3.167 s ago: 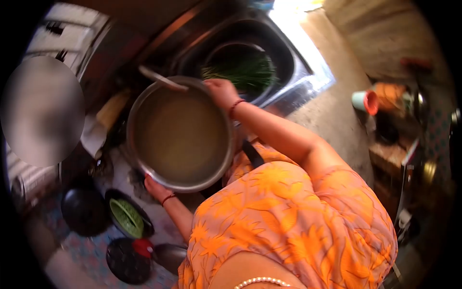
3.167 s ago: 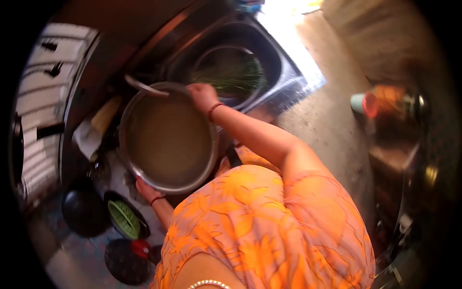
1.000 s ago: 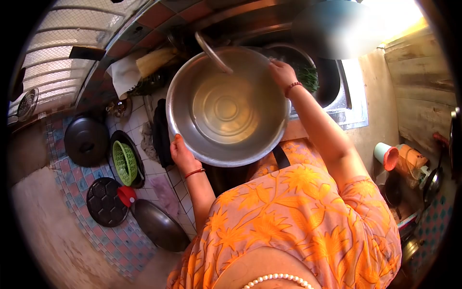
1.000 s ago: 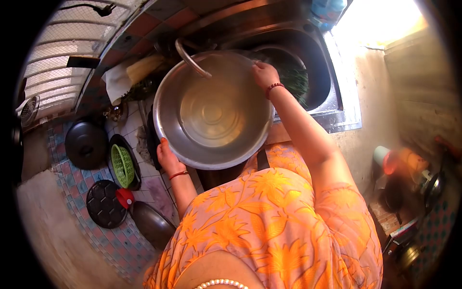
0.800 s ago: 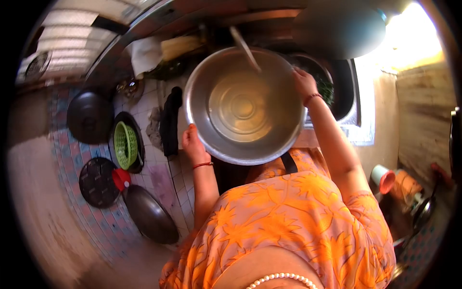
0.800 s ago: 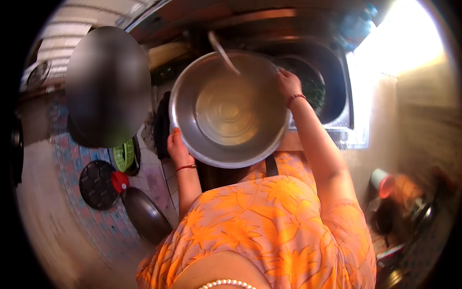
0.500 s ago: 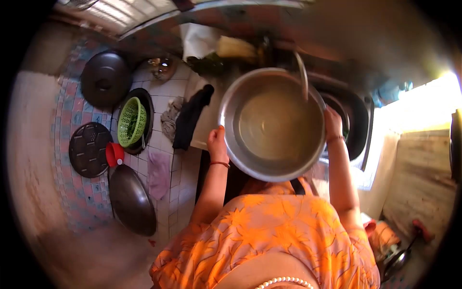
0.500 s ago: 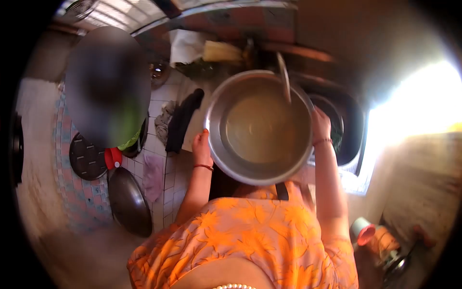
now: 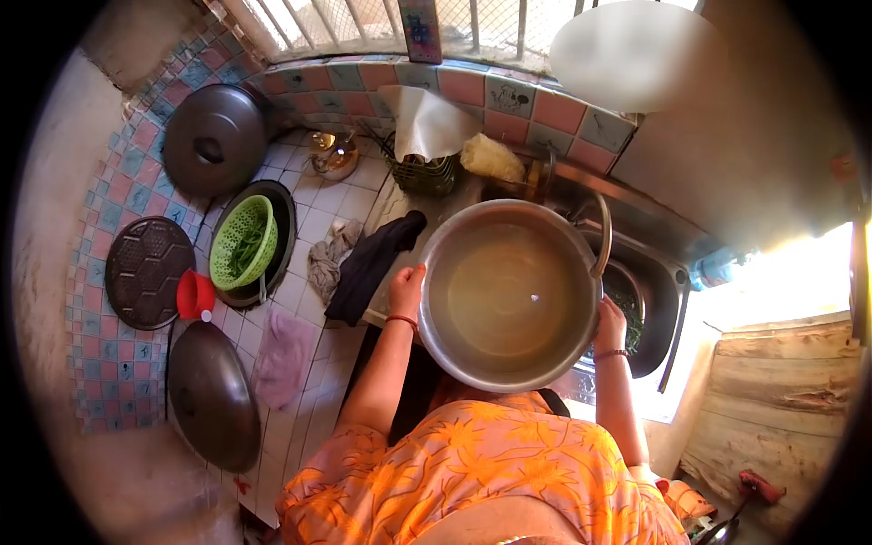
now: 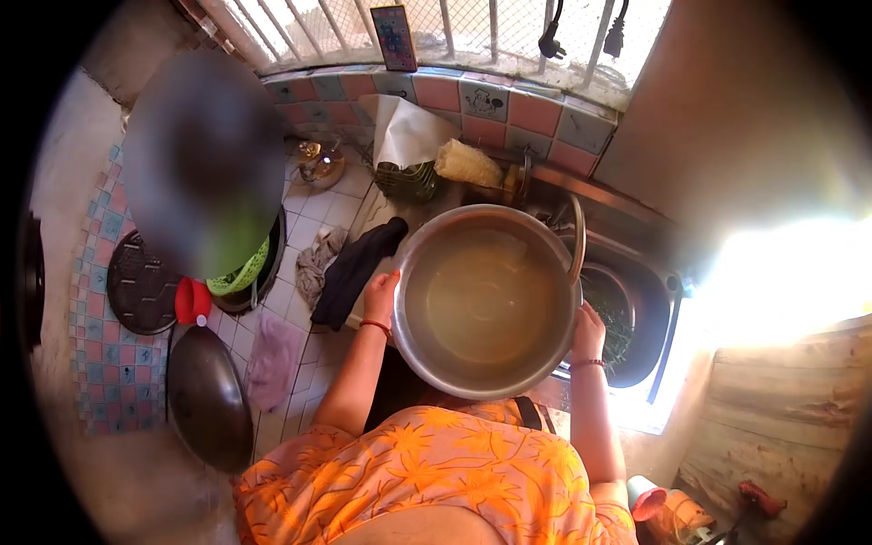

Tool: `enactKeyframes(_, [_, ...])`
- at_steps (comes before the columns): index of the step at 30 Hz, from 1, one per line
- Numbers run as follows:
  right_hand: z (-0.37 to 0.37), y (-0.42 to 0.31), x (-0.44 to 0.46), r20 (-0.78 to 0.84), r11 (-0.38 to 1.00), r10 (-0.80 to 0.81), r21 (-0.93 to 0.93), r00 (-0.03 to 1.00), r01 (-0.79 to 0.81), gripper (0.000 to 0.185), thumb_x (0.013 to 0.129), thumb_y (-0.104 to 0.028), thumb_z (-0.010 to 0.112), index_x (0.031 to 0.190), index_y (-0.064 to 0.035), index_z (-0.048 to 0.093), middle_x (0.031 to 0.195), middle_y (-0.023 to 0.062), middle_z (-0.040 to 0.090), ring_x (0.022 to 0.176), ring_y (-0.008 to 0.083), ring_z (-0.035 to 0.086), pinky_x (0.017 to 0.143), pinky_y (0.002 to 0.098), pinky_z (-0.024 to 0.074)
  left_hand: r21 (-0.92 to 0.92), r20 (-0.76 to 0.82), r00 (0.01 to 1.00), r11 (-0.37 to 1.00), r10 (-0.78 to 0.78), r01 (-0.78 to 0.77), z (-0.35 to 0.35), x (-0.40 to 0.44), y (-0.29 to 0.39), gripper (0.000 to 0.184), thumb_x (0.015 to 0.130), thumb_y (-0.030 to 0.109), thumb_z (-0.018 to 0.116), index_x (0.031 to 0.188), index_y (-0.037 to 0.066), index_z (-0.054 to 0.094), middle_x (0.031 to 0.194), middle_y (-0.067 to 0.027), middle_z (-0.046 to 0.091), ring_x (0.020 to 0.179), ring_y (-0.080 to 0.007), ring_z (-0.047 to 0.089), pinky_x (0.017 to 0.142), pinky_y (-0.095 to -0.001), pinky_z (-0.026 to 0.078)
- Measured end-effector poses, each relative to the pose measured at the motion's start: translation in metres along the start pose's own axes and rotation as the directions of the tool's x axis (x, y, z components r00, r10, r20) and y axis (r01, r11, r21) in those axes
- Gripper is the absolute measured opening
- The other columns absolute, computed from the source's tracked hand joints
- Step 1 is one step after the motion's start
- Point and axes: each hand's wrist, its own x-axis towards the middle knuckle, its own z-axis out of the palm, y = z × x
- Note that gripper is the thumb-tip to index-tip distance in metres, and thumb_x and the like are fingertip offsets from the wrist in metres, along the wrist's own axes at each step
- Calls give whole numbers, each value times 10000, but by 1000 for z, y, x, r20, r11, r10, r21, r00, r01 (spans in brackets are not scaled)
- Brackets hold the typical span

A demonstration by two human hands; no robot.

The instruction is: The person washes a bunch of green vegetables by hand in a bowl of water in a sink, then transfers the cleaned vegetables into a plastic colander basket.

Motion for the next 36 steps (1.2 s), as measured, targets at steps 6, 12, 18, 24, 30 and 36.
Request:
enactKeyframes(6, [8, -10, -22, -33, 994, 107, -19, 994, -108, 377, 841, -122, 523, 1188, 17, 572, 885, 55, 639, 705, 112, 598, 571, 248, 493, 37, 53, 997, 997, 59, -61, -6, 31, -6, 389, 839, 267, 649, 584, 53, 448, 545, 47, 402, 536, -62, 342, 479, -273, 303])
enactKeyframes(12, [20, -26, -48, 12, 986, 150, -79, 989, -148, 281, 880, -161, 518, 1099, -34, 639, 791, -5, 618, 643, 79, 565, 572, 221, 468, 55, 147, 989, 998, -32, 24, -16, 45, 5, 204, 865, 251, 631, 770, 75, 593, 718, 7, 547, 653, -105, 484, 597, -260, 408])
enactKeyframes(18, [-15, -6, -34, 165, 985, 157, -102, 974, -142, 309, 893, -171, 519, 1163, -52, 612, 925, 44, 649, 800, 125, 618, 692, 277, 530, 194, 125, 989, 975, 81, -104, -25, 65, -12, 255, 868, 223, 613, 1004, 7, 611, 892, -44, 610, 816, -153, 556, 754, -303, 462])
enactKeyframes(24, [-99, 61, 79, 437, -69, -288, -897, 852, 436, 308, 817, -127, 520, 1093, -195, 636, 1136, 64, 615, 1053, 283, 567, 895, 388, 458, 193, -29, 888, 874, 460, -446, 29, -62, 98, 240, 890, 76, 559, 1114, -7, 561, 1006, -91, 604, 899, -164, 577, 830, -260, 463])
enactKeyframes(30, [-115, 98, 129, 650, -188, 37, -741, 759, 644, 550, 838, -276, 550, 1358, -347, 384, 1449, 26, 322, 1359, 308, 235, 1067, 601, 186, -164, 562, 736, 923, 378, -349, 162, -217, 108, 81, 871, 13, 571, 948, 13, 594, 887, -81, 597, 816, -145, 566, 748, -264, 470])
enactKeyframes(36, [-130, 141, 151, 647, -330, 68, -704, 759, 629, 559, 846, -318, 541, 1376, -346, 364, 1463, 25, 305, 1348, 333, 254, 1053, 619, 203, -79, 749, 639, 934, -176, 350, 283, -233, -46, 260, 910, 69, 539, 1161, 7, 508, 1021, -61, 575, 900, -111, 555, 785, -226, 457])
